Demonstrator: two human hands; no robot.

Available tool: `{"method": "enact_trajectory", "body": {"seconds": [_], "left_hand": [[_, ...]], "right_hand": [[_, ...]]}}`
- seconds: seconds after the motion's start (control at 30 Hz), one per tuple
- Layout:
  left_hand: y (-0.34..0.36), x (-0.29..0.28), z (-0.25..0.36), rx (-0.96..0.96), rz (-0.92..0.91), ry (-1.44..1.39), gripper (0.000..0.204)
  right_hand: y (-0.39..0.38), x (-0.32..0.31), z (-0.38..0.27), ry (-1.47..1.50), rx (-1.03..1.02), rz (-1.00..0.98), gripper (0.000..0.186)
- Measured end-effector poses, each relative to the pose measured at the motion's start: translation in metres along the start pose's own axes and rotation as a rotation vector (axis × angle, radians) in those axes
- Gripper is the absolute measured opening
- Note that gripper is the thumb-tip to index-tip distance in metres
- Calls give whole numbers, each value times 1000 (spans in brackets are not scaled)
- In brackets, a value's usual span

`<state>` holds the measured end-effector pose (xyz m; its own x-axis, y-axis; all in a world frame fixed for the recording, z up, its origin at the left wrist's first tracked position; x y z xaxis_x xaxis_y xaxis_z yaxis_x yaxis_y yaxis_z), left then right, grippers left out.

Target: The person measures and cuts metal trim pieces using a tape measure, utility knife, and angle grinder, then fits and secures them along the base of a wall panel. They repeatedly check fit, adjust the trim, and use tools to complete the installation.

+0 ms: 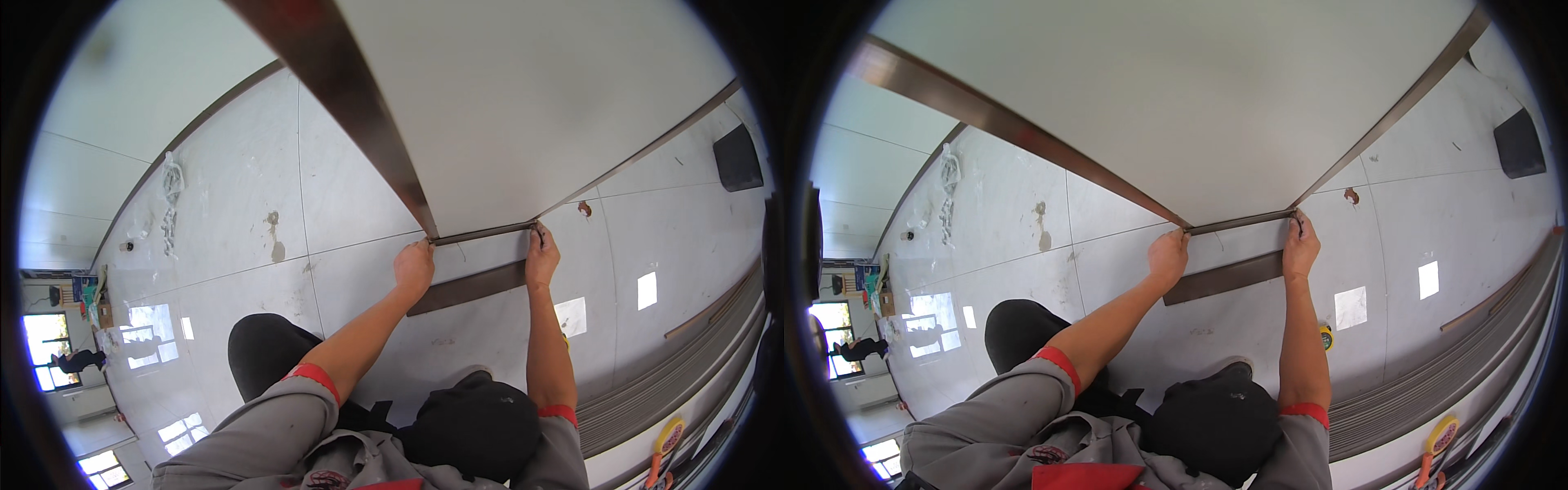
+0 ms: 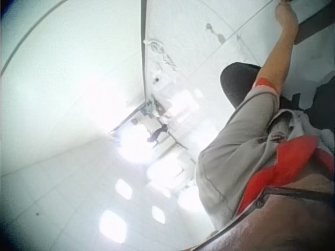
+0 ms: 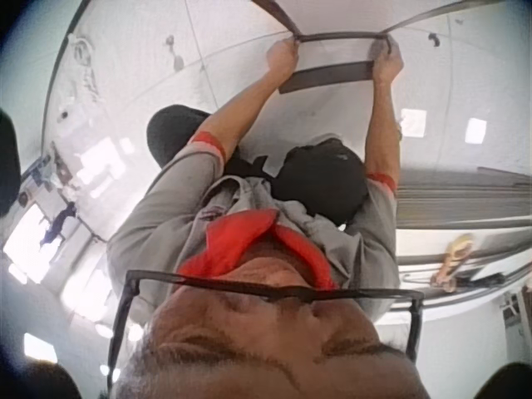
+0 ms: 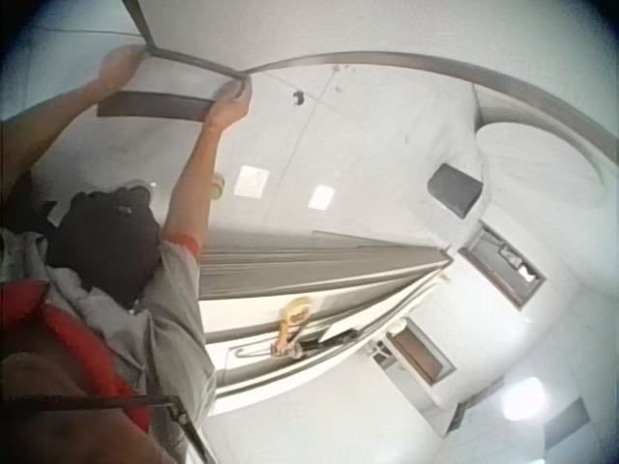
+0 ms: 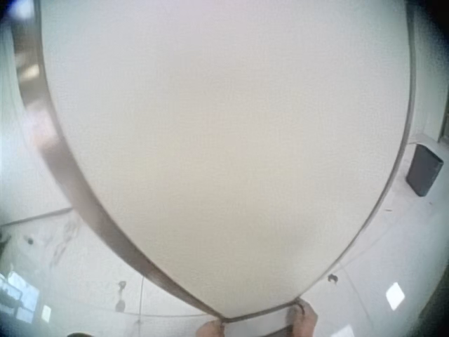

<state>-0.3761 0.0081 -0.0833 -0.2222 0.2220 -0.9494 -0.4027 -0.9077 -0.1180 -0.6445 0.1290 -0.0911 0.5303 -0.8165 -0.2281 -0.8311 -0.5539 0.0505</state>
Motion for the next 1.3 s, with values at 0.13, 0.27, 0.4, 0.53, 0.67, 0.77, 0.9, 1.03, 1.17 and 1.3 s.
{"method": "enact_trajectory", "body": {"seconds": [0.13, 0.27, 0.4, 0.53, 0.67, 0.77, 0.9, 1.03, 1.17, 1.3], "left_hand": [[3, -3, 2, -7, -65, 10, 23], [5, 1, -4, 30, -39, 5, 25], [11, 5, -12, 107, -12, 6, 25], [17, 0, -14, 158, -56, -3, 26], [21, -2, -18, 195, -80, 24, 26], [23, -1, -18, 212, -81, 14, 26], [22, -4, -16, 199, -86, 37, 28], [21, -4, -12, 162, -96, -1, 31], [20, -6, -13, 134, -124, 19, 31], [20, -5, -10, 133, -119, 11, 30]], "right_hand": [[4, -5, 6, -4, 25, -38, 29], [8, -7, 10, 12, 22, -78, 29], [9, -6, 15, 47, 48, -74, 28], [8, -7, 14, 58, 70, -59, 27], [7, -4, 8, 46, 107, -69, 27], [6, -5, 11, 77, 63, -32, 26], [6, -4, 2, 43, 93, -63, 25], [12, -7, 13, 39, 74, -89, 24], [9, -4, 13, 60, 121, -98, 23], [7, -7, 19, 96, 70, -46, 23]]}}
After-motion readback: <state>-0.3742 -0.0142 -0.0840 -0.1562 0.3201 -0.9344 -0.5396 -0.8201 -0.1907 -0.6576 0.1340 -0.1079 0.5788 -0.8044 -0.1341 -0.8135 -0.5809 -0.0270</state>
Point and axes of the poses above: each hand's wrist, its own y-axis towards the middle knuckle, its own x-axis out of the palm, z = x × y, the point moved 4 cm from there along y, towards the middle knuckle, and after that the axes turned 10 degrees about y, right-handed, at the moved point
